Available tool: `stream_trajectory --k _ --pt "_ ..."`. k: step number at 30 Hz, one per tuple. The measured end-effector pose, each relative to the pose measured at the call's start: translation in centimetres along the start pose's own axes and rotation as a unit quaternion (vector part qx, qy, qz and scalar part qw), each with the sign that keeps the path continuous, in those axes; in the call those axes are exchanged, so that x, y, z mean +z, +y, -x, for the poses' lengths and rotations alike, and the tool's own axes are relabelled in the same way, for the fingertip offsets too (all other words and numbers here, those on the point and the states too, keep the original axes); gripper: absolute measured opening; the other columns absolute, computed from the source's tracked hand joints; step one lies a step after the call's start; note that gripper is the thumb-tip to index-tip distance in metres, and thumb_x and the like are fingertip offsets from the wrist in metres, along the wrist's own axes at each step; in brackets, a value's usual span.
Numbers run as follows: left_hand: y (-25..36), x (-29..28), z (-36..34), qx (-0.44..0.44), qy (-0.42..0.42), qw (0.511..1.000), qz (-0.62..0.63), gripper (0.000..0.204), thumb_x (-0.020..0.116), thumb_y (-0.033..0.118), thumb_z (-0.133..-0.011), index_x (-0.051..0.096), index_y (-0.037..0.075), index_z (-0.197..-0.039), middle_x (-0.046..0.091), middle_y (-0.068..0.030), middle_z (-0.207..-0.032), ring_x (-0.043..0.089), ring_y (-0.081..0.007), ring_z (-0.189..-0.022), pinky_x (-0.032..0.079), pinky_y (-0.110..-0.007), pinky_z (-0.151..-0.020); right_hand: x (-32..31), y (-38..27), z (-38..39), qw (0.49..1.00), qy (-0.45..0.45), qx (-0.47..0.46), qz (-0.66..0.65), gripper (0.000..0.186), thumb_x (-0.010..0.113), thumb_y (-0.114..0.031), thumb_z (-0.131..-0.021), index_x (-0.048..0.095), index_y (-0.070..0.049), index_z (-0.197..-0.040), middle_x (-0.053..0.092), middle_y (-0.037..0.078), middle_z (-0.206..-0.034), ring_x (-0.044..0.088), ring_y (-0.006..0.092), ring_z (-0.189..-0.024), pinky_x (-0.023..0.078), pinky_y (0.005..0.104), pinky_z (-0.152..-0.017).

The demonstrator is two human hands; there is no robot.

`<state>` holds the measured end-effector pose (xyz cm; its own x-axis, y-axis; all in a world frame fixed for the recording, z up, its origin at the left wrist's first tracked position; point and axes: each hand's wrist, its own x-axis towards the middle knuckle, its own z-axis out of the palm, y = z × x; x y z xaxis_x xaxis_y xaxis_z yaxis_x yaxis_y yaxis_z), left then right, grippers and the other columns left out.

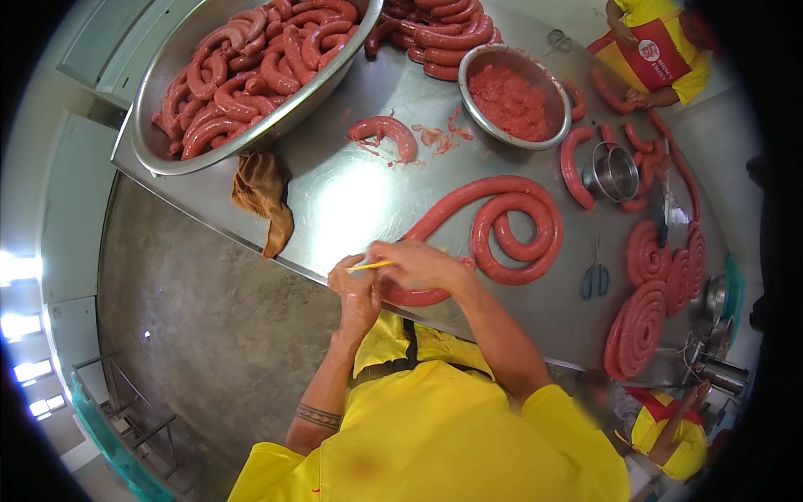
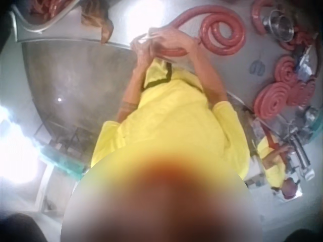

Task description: The person coils a long sausage casing into a spiral on a stainless steel table, then uses a yellow tool to puncture the casing at intervals. They cut the casing into linked segments with scissors and continue puncturing each segment. The finished linked sausages remain on the table.

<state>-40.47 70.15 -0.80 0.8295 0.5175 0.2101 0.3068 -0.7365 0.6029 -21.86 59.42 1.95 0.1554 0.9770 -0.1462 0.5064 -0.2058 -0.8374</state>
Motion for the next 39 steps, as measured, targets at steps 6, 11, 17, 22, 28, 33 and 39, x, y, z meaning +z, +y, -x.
stream_trajectory --k 6,11,17,22,28,33,39 --pt "-0.2 -0.3 -1.0 -0.180 -0.005 0.962 0.207 0.019 0.057 0.018 -0.102 0.068 0.003 -0.097 0.053 -0.0129 -0.097 0.047 -0.0287 -0.097 0.039 -0.042 -0.091 -0.9 -2.8 0.5 0.947 0.150 -0.026 -0.282 0.025 0.061 -0.016 -0.100 0.051 -0.004 -0.121 0.061 0.009 -0.093 0.061 0.0172 -0.086 0.048 0.0329 -0.074" --pt "0.1 0.9 -2.8 -0.106 -0.118 0.965 0.210 0.019 0.054 0.018 -0.104 0.063 0.003 -0.097 0.055 -0.0132 -0.096 0.048 -0.0275 -0.096 0.045 -0.038 -0.084 3.2 1.6 0.1 0.830 0.227 -0.017 -0.509 0.018 0.052 -0.019 -0.107 0.053 -0.004 -0.117 0.050 0.001 -0.097 0.047 0.0029 -0.081 0.042 0.0199 -0.071" --pt "0.0 2.8 -2.6 -0.101 -0.170 0.948 0.249 0.017 0.052 0.015 -0.103 0.061 0.001 -0.099 0.062 -0.0209 -0.089 0.060 -0.0385 -0.087 0.049 -0.043 -0.079 2.4 1.8 -0.1 0.941 0.330 -0.013 0.071 0.022 0.051 -0.018 -0.107 0.054 -0.002 -0.122 0.056 0.001 -0.093 0.053 0.0097 -0.074 0.046 0.0278 -0.075" --pt "-0.7 5.6 -0.5 -0.123 -0.187 0.953 0.204 0.016 0.053 0.013 -0.102 0.063 0.001 -0.097 0.063 -0.0184 -0.070 0.066 -0.0304 -0.064 0.051 -0.040 -0.063 -11.2 -4.8 5.7 0.667 0.516 -0.023 -0.537 0.024 0.053 -0.031 -0.105 0.060 -0.009 -0.114 0.060 0.000 -0.085 0.056 0.0142 -0.073 0.050 0.0326 -0.072" --pt "-0.9 7.0 -0.5 -0.078 -0.124 0.979 0.142 0.017 0.054 0.012 -0.100 0.063 0.000 -0.092 0.065 -0.0161 -0.070 0.067 -0.0246 -0.064 0.050 -0.038 -0.061 -21.8 -2.5 21.4 0.743 0.471 -0.089 -0.467 0.027 0.046 -0.036 -0.109 0.059 -0.013 -0.102 0.052 -0.005 -0.077 0.045 0.0047 -0.062 0.039 0.0199 -0.061" --pt "0.1 4.7 -2.2 -0.375 -0.190 0.850 0.319 0.019 0.052 0.013 -0.101 0.065 0.002 -0.094 0.065 -0.0214 -0.106 0.066 -0.0327 -0.090 0.052 -0.042 -0.078 -14.8 2.4 28.0 0.759 0.431 0.413 -0.260 0.014 0.049 -0.024 -0.107 0.052 -0.017 -0.120 0.046 -0.006 -0.072 0.041 0.0045 -0.051 0.034 0.0206 -0.045" --pt "1.7 0.8 -1.9 -0.030 0.009 0.999 0.009 0.008 0.060 0.001 -0.092 0.068 0.003 -0.093 0.031 -0.0332 -0.157 0.044 -0.0468 -0.136 0.042 -0.050 -0.105 -2.5 3.6 10.7 0.923 0.222 0.272 -0.156 0.037 0.048 -0.014 -0.104 0.046 0.000 -0.138 0.053 0.017 -0.133 0.045 0.0277 -0.133 0.036 0.0388 -0.111"
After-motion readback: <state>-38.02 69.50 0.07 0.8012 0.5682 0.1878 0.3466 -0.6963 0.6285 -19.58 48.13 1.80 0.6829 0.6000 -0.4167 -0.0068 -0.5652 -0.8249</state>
